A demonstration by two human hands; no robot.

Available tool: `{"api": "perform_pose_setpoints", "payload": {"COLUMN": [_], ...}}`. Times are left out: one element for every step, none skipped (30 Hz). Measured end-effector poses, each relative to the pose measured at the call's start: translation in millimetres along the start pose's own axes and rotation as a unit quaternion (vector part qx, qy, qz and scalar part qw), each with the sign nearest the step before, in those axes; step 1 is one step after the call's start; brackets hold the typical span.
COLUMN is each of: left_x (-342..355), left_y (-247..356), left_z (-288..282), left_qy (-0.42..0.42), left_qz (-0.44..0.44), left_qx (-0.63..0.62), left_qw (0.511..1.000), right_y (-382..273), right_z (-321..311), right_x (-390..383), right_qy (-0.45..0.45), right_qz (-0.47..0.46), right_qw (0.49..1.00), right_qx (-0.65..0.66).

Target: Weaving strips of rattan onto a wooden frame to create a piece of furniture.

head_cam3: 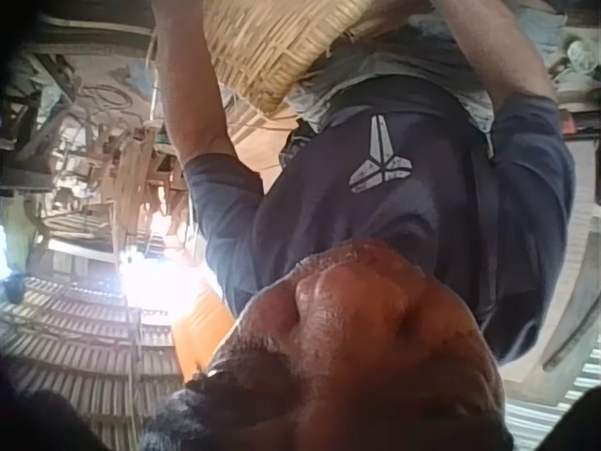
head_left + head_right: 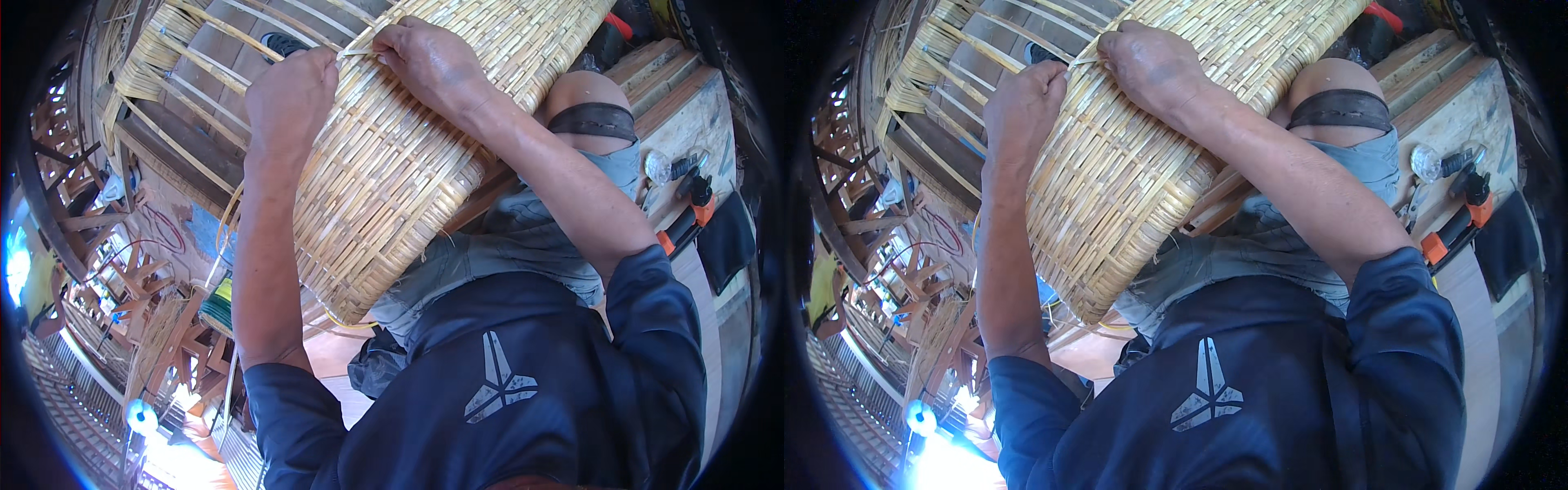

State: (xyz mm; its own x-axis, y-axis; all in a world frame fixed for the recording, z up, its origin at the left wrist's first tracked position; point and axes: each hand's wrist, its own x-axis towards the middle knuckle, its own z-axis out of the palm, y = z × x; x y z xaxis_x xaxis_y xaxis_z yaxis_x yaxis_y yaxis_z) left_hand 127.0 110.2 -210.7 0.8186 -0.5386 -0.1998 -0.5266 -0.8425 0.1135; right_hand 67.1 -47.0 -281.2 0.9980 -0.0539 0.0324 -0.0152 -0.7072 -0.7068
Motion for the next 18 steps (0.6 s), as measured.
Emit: {"api": "perform_pose_setpoints", "payload": {"left_x": [1.1, 1.3, 1.4, 1.5, 1.6, 1.2, 0.6, 0.4, 0.1, -0.5, -1.0, -1.6, -2.2, -2.4, -2.5, -2.5, -2.3, -1.2], "left_y": [2.5, 4.0, 4.6, 5.0, 5.7, 6.5, 7.1, 7.1, 6.0, 4.2, 3.3, 2.6, 1.8, 1.6, 1.8, 2.1, 2.7, 3.9], "left_z": [-1.1, -2.1, -2.7, -3.0, -3.5, -3.7, -3.7, -3.0, -1.5, 0.9, 2.9, 3.8, 4.3, 5.0, 5.8, 6.3, 6.9, 6.8], "left_qy": [-0.009, -0.018, -0.018, -0.027, -0.036, -0.036, -0.03, -0.024, -0.025, -0.002, 0.021, 0.019, 0.031, 0.043, 0.042, 0.04, 0.038, 0.037], "left_qz": [-0.004, -0.008, -0.009, -0.021, -0.033, -0.033, -0.034, -0.034, -0.033, -0.017, 0.002, 0.004, 0.007, 0.009, 0.011, 0.013, 0.013, 0.015], "left_qx": [0.014, 0.028, 0.03, 0.025, 0.019, 0.02, 0.018, 0.016, 0.017, 0.011, 0.004, 0.004, 0.017, 0.029, 0.029, 0.038, 0.046, 0.046], "left_qw": [1.0, 0.999, 0.999, 0.999, 0.999, 0.999, 0.999, 0.999, 0.999, 1.0, 1.0, 1.0, 0.999, 0.999, 0.999, 0.998, 0.998, 0.998], "right_y": [0.5, 0.9, 1.4, 2.0, 3.0, 4.0, 5.2, 6.0, 6.3, 6.0, 2.2, -0.7, -2.7, -4.2, -3.8, 1.5, 9.1, 17.6], "right_z": [-0.6, -0.8, -0.8, 0.0, 0.1, 0.3, 0.6, 0.5, 0.7, 1.4, -1.6, -2.8, -1.6, 0.2, 1.2, 3.8, 5.7, 6.5], "right_x": [-0.4, -0.9, -1.4, -1.6, -1.4, -1.5, -2.2, -2.8, -3.3, -3.1, -2.0, -1.1, -0.2, 1.5, 2.5, 4.5, 8.3, 12.1], "right_qy": [0.0, -0.001, -0.001, -0.002, 0.004, 0.009, 0.009, 0.022, 0.035, 0.035, 0.039, 0.043, 0.044, 0.029, 0.015, -0.004, -0.003, -0.004], "right_qz": [0.001, 0.002, 0.003, 0.003, 0.005, 0.007, 0.007, -0.006, -0.019, -0.018, -0.007, 0.004, 0.007, 0.01, 0.013, -0.002, 0.0, -0.089], "right_qw": [1.0, 1.0, 1.0, 1.0, 0.999, 0.997, 0.997, 0.998, 0.998, 0.998, 0.997, 0.996, 0.996, 0.997, 0.998, 1.0, 1.0, 0.996], "right_qx": [0.0, 0.012, 0.024, 0.025, 0.053, 0.081, 0.082, 0.062, 0.042, 0.043, 0.063, 0.083, 0.083, 0.072, 0.062, 0.022, 0.022, -0.012]}}
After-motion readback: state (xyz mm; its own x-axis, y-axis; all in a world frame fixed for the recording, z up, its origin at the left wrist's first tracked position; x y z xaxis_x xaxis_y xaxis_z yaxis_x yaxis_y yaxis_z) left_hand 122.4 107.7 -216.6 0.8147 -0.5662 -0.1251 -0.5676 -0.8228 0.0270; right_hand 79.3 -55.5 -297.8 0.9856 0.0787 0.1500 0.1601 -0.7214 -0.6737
